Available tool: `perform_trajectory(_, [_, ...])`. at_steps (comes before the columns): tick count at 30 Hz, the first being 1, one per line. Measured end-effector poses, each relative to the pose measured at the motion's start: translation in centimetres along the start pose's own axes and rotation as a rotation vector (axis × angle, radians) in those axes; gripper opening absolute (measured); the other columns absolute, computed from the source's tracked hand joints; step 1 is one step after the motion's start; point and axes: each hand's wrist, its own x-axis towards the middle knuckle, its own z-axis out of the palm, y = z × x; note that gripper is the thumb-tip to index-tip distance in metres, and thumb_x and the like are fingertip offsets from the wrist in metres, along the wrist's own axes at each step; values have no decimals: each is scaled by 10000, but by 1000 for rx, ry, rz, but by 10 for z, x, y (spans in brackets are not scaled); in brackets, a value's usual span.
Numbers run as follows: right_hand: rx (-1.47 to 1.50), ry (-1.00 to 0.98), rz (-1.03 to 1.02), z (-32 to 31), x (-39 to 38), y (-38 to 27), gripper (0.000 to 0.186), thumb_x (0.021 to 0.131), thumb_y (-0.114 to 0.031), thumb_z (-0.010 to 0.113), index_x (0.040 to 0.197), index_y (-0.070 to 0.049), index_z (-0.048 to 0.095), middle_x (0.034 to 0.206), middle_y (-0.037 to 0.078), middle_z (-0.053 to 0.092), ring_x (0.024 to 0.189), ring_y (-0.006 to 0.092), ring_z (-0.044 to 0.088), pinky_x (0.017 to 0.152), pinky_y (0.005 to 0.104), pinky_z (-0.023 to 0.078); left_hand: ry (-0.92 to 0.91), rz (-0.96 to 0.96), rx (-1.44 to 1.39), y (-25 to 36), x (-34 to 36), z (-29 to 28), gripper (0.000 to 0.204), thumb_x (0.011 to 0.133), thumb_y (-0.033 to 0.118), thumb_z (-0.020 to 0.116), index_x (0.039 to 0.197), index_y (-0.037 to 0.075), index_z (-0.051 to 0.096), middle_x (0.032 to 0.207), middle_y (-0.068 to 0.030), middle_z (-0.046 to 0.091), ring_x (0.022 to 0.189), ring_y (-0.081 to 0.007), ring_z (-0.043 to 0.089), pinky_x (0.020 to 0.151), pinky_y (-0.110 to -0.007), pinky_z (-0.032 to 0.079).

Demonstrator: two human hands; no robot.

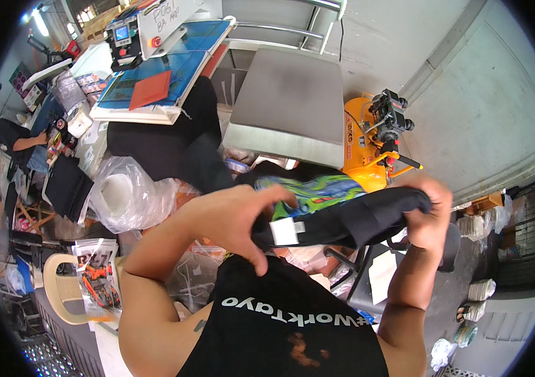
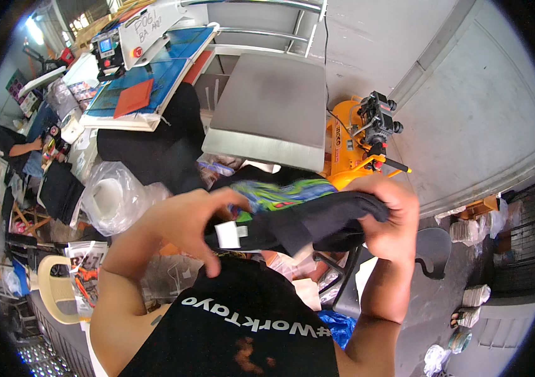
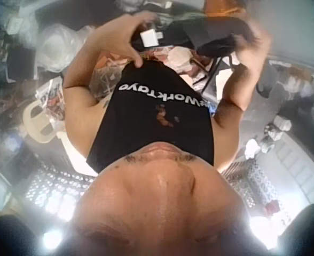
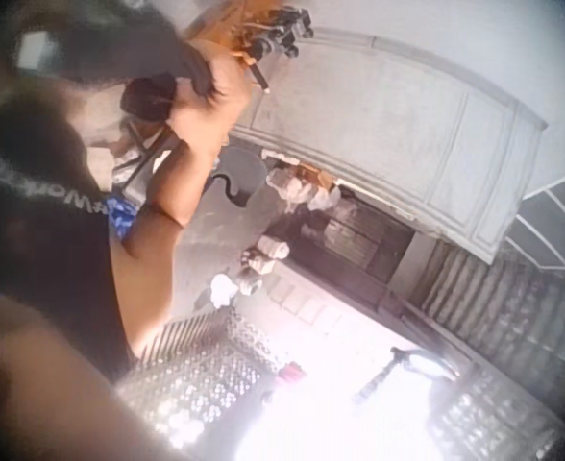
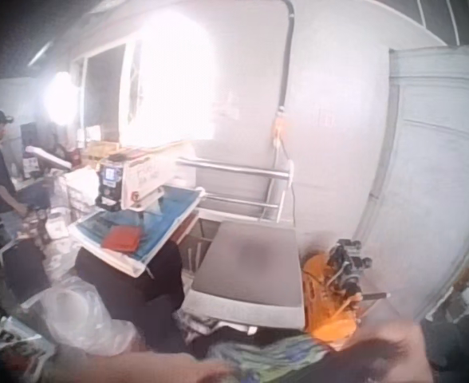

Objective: The person trims a vinyl car decal with shears, positions it onto a black t-shirt, and presses the shirt with a heat press machine before repeating the process with a different decal.

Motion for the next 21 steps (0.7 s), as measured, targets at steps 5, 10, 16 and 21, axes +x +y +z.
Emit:
perform_trajectory(5, [-346,205,51,-13,48,20,123,801,77,681,918,42,679,813,39,664,783,113,593,749,262,483,211,-250,525,-90,4,-39,233,693,87,797,893,1,715,936,-208,680,879,-398,658,773,-437,526])
perform_trajectory(10, [-672,339,132,-73,106,60,180,843,15,663,1023,29,647,839,87,664,859,145,583,837,314,483,686,-192,-11,-101,-5,-126,191,783,-98,688,928,-3,607,812,-54,569,870,-131,620,761,-266,478])
perform_trajectory(16, [-1028,451,202,-125,229,62,281,930,-301,651,999,-29,664,801,153,631,736,216,571,740,341,468,994,122,216,-95,86,-274,212,890,76,710,1066,-14,633,1019,-54,681,960,-113,632,881,-253,474])
perform_trajectory(21, [-1229,503,104,-157,345,102,278,935,-316,610,1062,-82,692,939,174,695,863,345,652,791,396,490,940,95,382,-133,192,-393,311,935,207,699,1148,-20,680,1066,-64,714,949,-118,629,882,-268,478])
